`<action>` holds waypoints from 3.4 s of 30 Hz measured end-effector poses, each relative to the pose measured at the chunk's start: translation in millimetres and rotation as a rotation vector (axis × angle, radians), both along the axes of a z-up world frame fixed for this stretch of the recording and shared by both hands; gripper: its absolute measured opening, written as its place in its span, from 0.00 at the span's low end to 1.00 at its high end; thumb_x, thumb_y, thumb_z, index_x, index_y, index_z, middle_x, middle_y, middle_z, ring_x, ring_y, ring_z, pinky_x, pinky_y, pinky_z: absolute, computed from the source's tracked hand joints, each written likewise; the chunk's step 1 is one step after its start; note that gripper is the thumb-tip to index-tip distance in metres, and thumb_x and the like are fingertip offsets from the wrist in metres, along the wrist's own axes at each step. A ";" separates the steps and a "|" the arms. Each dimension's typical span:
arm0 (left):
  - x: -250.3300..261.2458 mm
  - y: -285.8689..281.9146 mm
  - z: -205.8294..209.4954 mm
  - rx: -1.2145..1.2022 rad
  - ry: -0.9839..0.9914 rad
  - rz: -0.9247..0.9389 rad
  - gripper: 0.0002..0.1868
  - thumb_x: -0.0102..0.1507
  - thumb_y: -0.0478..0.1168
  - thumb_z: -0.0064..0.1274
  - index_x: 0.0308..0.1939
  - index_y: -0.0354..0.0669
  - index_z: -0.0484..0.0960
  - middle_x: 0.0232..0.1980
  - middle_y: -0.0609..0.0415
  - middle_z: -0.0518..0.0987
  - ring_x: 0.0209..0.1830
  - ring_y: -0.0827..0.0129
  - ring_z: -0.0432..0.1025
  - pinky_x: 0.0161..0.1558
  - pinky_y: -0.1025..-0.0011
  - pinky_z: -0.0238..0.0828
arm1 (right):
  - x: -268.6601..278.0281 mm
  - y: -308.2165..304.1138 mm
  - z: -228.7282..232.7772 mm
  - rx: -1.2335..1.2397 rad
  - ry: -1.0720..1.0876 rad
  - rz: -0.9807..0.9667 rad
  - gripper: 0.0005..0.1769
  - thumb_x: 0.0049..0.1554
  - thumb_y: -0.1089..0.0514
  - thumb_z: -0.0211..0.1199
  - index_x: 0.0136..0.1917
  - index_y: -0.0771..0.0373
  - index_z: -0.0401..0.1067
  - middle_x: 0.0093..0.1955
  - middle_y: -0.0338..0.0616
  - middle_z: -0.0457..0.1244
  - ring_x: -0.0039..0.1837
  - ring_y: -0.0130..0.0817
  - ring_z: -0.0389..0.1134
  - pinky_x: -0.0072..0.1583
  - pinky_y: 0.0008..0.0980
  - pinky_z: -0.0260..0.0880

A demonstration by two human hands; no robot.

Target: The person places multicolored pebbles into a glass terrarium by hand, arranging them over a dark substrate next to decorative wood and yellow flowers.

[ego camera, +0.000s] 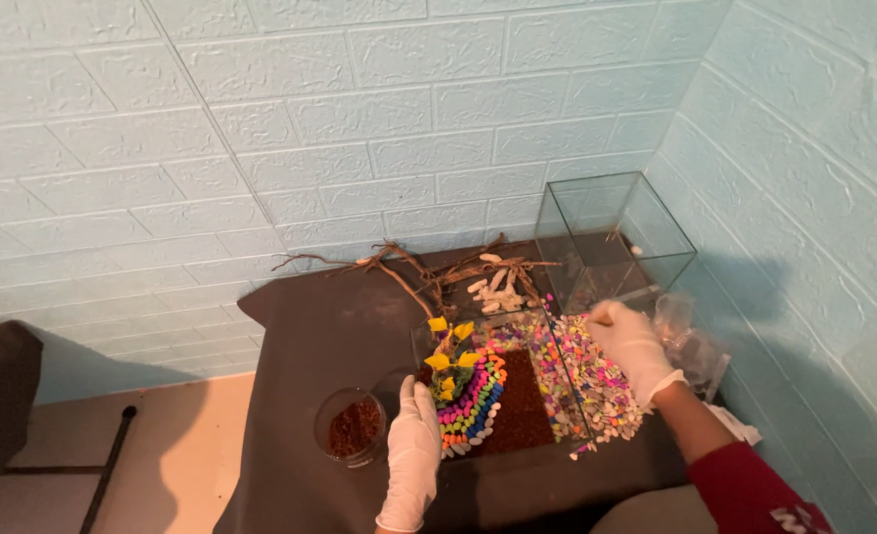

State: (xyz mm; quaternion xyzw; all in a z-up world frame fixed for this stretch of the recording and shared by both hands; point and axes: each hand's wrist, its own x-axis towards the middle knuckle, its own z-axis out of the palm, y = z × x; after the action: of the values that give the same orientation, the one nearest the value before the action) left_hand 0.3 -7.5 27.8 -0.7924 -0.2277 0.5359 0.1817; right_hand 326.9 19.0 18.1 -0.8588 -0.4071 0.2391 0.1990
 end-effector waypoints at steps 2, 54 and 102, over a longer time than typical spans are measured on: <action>0.2 1.2 -7.8 0.024 -0.004 0.002 0.37 0.77 0.49 0.36 0.83 0.31 0.43 0.84 0.29 0.43 0.84 0.33 0.33 0.74 0.19 0.32 | -29.2 -3.3 39.1 0.170 0.144 0.035 0.05 0.56 0.60 0.66 0.43 0.53 0.82 0.47 0.32 0.74 0.51 0.28 0.71 0.58 0.31 0.69; 1.6 2.2 -1.7 -0.006 -0.025 0.021 0.41 0.76 0.55 0.40 0.84 0.34 0.44 0.85 0.32 0.44 0.84 0.33 0.34 0.74 0.19 0.28 | -97.5 115.3 -222.5 -0.941 -0.580 1.033 0.14 0.63 0.46 0.57 0.40 0.55 0.73 0.29 0.37 0.58 0.30 0.34 0.57 0.36 0.37 0.65; -2.1 14.7 -50.2 -0.002 0.077 0.011 0.33 0.78 0.47 0.33 0.82 0.31 0.48 0.83 0.30 0.48 0.82 0.29 0.38 0.73 0.16 0.27 | 10.6 39.9 -75.4 -0.566 -0.303 0.519 0.52 0.61 0.72 0.58 0.85 0.37 0.36 0.89 0.26 0.28 0.87 0.48 0.34 0.75 0.50 0.61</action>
State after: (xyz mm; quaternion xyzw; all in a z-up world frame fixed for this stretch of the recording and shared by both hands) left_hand -1.8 7.1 -22.4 -0.7701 -0.2242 0.5673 0.1866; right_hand 337.5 58.9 -57.3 -0.7739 -0.5532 0.2545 -0.1742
